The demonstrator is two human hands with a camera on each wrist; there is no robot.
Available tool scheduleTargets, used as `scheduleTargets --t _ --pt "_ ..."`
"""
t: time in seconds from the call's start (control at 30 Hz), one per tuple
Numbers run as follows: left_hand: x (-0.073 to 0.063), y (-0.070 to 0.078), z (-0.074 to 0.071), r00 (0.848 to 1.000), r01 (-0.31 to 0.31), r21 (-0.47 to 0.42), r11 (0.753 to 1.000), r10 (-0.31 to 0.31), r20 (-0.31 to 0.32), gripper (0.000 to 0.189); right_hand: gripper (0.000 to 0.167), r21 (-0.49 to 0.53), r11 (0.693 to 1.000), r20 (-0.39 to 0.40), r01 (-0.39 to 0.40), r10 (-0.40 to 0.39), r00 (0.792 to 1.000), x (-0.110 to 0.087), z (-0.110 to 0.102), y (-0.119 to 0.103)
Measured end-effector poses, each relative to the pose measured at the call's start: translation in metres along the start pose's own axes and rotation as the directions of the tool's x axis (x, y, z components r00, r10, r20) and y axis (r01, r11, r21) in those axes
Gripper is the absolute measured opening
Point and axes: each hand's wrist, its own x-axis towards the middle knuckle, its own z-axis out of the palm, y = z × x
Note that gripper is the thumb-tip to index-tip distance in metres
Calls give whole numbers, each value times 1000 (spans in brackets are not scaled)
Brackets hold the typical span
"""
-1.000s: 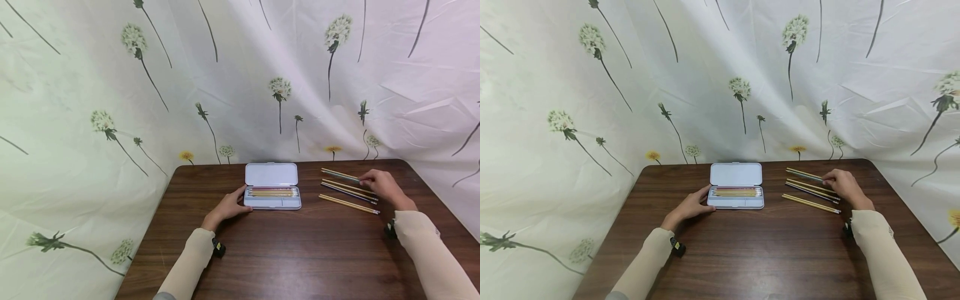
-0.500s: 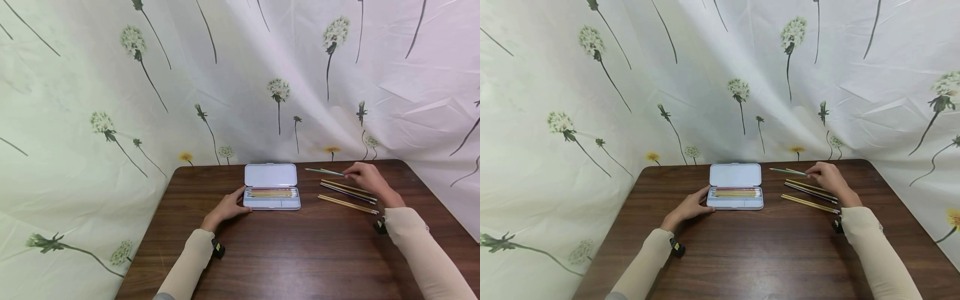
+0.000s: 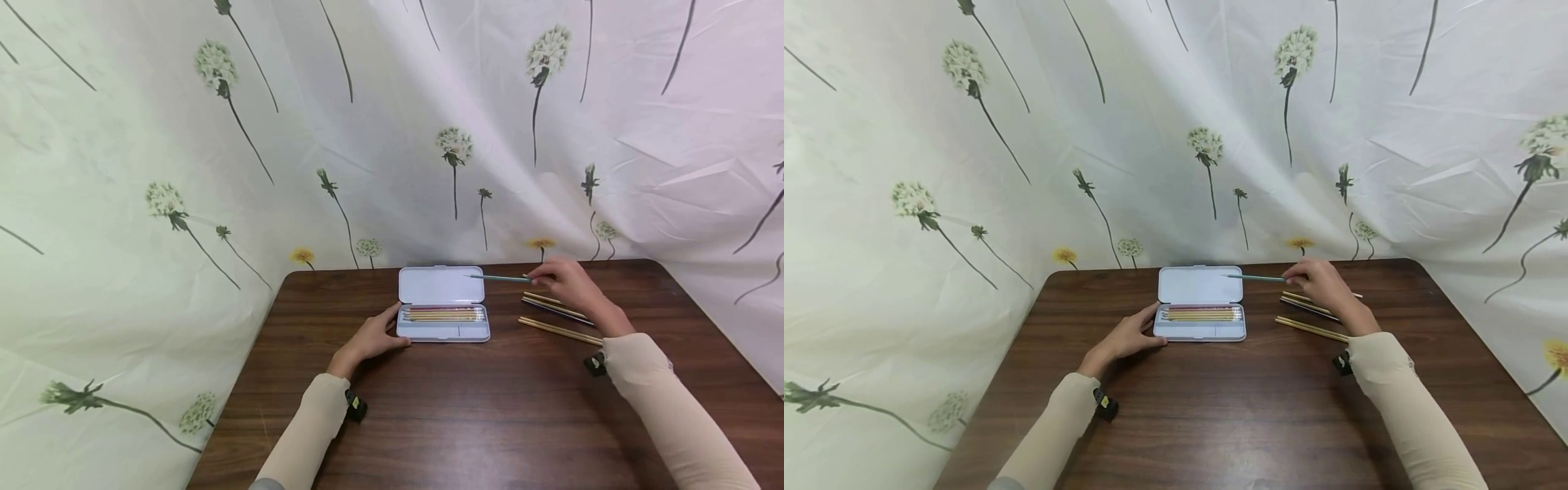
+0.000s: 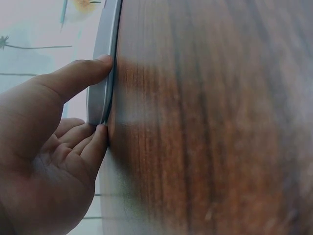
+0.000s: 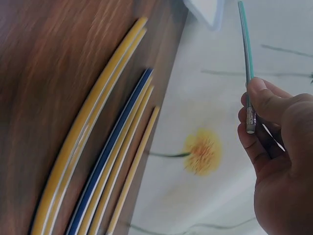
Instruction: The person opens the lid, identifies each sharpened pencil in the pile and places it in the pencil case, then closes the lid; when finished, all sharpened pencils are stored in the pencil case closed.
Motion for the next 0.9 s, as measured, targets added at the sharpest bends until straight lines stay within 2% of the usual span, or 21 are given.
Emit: scheduleTargets --t 0.3,0.67,0.9 --pt "2 -1 0 1000 -4 17 1000 4 -2 94 14 26 996 -13 88 -87 996 16 11 -24" --pt "3 -2 0 1000 12 22 1000 -12 -1 94 12 82 994 61 70 -75 995 31 31 -49" --pt "4 -3 0 1000 13 34 999 -13 -4 95 11 92 991 75 101 -108 991 38 47 -63"
